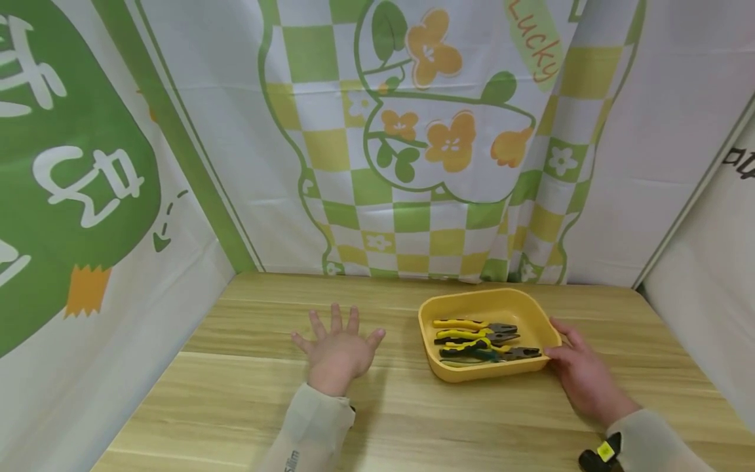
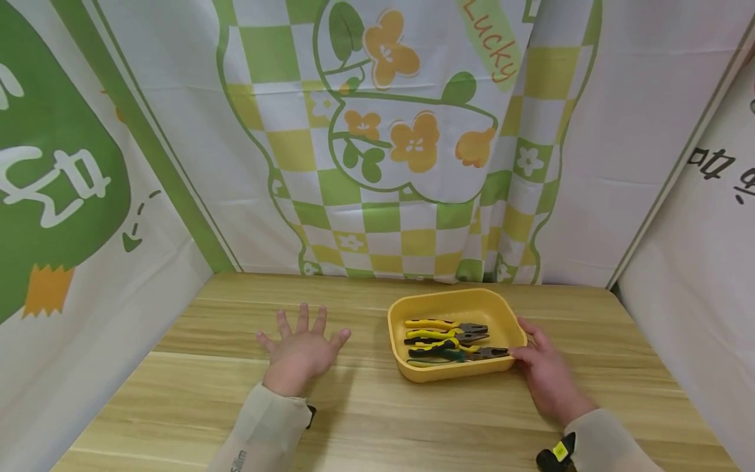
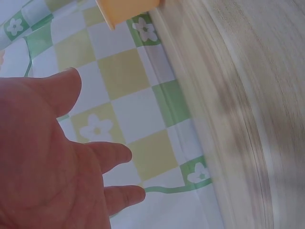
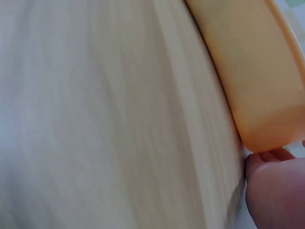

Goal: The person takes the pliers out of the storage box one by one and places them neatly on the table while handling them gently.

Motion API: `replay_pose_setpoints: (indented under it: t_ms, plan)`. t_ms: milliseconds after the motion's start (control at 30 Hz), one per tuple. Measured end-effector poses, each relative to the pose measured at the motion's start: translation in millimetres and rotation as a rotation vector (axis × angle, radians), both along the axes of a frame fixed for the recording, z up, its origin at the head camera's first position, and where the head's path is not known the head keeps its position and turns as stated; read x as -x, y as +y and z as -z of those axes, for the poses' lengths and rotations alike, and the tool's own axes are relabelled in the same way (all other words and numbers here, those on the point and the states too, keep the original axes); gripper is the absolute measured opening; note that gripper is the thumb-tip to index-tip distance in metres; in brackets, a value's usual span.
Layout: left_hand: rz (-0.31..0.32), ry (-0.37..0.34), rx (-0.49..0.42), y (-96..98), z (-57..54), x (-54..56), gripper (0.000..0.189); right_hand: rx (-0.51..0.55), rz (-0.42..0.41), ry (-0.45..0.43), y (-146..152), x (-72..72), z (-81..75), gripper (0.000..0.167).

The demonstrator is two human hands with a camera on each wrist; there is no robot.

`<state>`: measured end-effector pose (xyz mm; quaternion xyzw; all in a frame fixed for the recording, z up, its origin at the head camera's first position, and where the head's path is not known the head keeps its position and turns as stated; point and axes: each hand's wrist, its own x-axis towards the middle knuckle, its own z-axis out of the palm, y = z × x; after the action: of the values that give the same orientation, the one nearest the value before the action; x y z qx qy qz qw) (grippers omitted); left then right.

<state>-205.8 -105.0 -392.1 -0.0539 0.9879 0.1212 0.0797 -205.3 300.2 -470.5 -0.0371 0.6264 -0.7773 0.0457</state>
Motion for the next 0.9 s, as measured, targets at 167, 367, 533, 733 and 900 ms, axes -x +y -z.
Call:
replay_pose_setpoints:
  t_ms: [167,367,533,733,900]
  plan:
    - [0.003,0.006,0.008,-1.0,0.5,-1.9,0.083,-0.022,0.001,0.022,-14.2,-3.6,2.4,0.061]
    - [0.033,0.021,-0.019,-1.0,1.8,-6.0,0.087,-0.064,-0.009,0.008,-25.4,-10.6,3.4,0.064]
    - [0.054,0.007,-0.049,-0.1,4.4,-7.8,0.089,-0.105,-0.008,0.003,-34.9,-17.6,1.6,0.067]
    - [0.043,-0.026,-0.1,1.4,5.9,-9.7,0.084,-0.14,-0.018,0.013,-44.4,-23.1,2.1,0.07]
    - [0.047,-0.032,-0.119,-0.1,6.5,-11.3,0.086,-0.169,-0.004,-0.049,-54.3,-29.2,0.0,0.072]
